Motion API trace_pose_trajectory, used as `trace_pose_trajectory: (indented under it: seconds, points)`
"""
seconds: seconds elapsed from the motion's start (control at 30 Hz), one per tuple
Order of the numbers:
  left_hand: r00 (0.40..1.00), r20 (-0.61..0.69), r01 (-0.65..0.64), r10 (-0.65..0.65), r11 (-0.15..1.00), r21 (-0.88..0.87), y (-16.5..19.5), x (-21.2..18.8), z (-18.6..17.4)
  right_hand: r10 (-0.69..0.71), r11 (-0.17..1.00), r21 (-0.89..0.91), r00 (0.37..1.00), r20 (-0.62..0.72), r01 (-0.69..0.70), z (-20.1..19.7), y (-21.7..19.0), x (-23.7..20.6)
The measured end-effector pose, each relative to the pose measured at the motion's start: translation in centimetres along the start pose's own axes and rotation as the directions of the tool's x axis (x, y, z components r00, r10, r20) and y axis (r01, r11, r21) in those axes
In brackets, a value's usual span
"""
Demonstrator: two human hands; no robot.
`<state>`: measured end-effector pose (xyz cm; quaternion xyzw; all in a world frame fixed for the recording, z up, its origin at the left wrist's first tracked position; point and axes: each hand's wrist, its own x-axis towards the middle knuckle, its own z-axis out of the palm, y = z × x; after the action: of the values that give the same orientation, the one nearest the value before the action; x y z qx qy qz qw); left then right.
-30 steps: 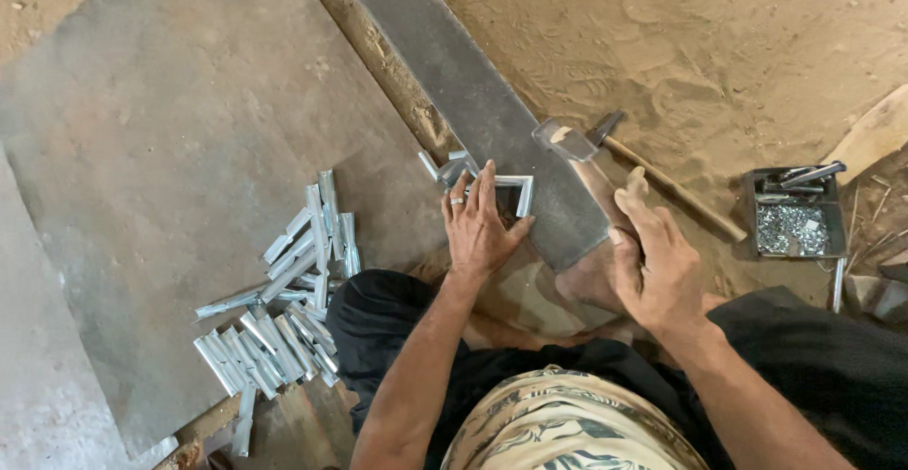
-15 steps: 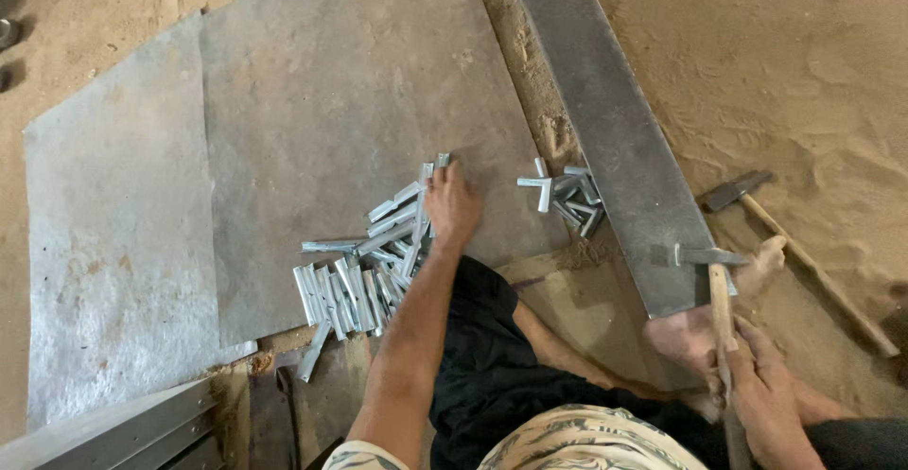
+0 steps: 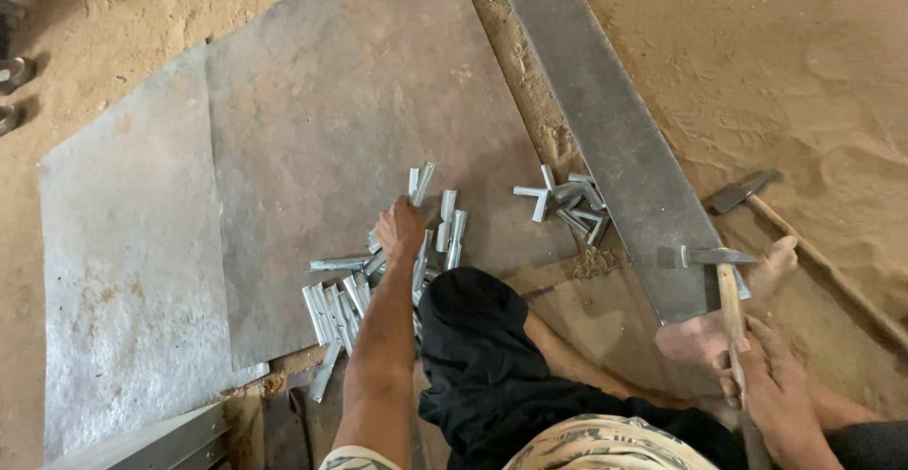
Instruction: The person sits on the floor and repeatedly bends small metal strips into L-shapes using a hammer and a metal bar as a fulcrum. The person picks up each strip, positions it on the bar, and strikes it with the hammer to create a bend, then places the finished piece aside.
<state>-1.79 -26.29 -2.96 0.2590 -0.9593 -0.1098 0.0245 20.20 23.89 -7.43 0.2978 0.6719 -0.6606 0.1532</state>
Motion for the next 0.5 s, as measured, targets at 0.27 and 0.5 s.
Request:
trace_pose_trajectory:
  seconds: [0.27,0.5]
  points:
    - [0.988,0.046,-0.067,0.150,0.669,-0.740,0.1,-2.4,-0.9,0.194,0.973,0.100,0.973,0.128,-0.207,-0.4,-1.4,-2.4]
    - [0.821,-0.064,-0.417,0.568,0.519,-0.746,13.1,-17.0,6.4,-0.648,0.580,-0.670,0.761,-0.034,0.464,-1.4,-6.1,-7.3]
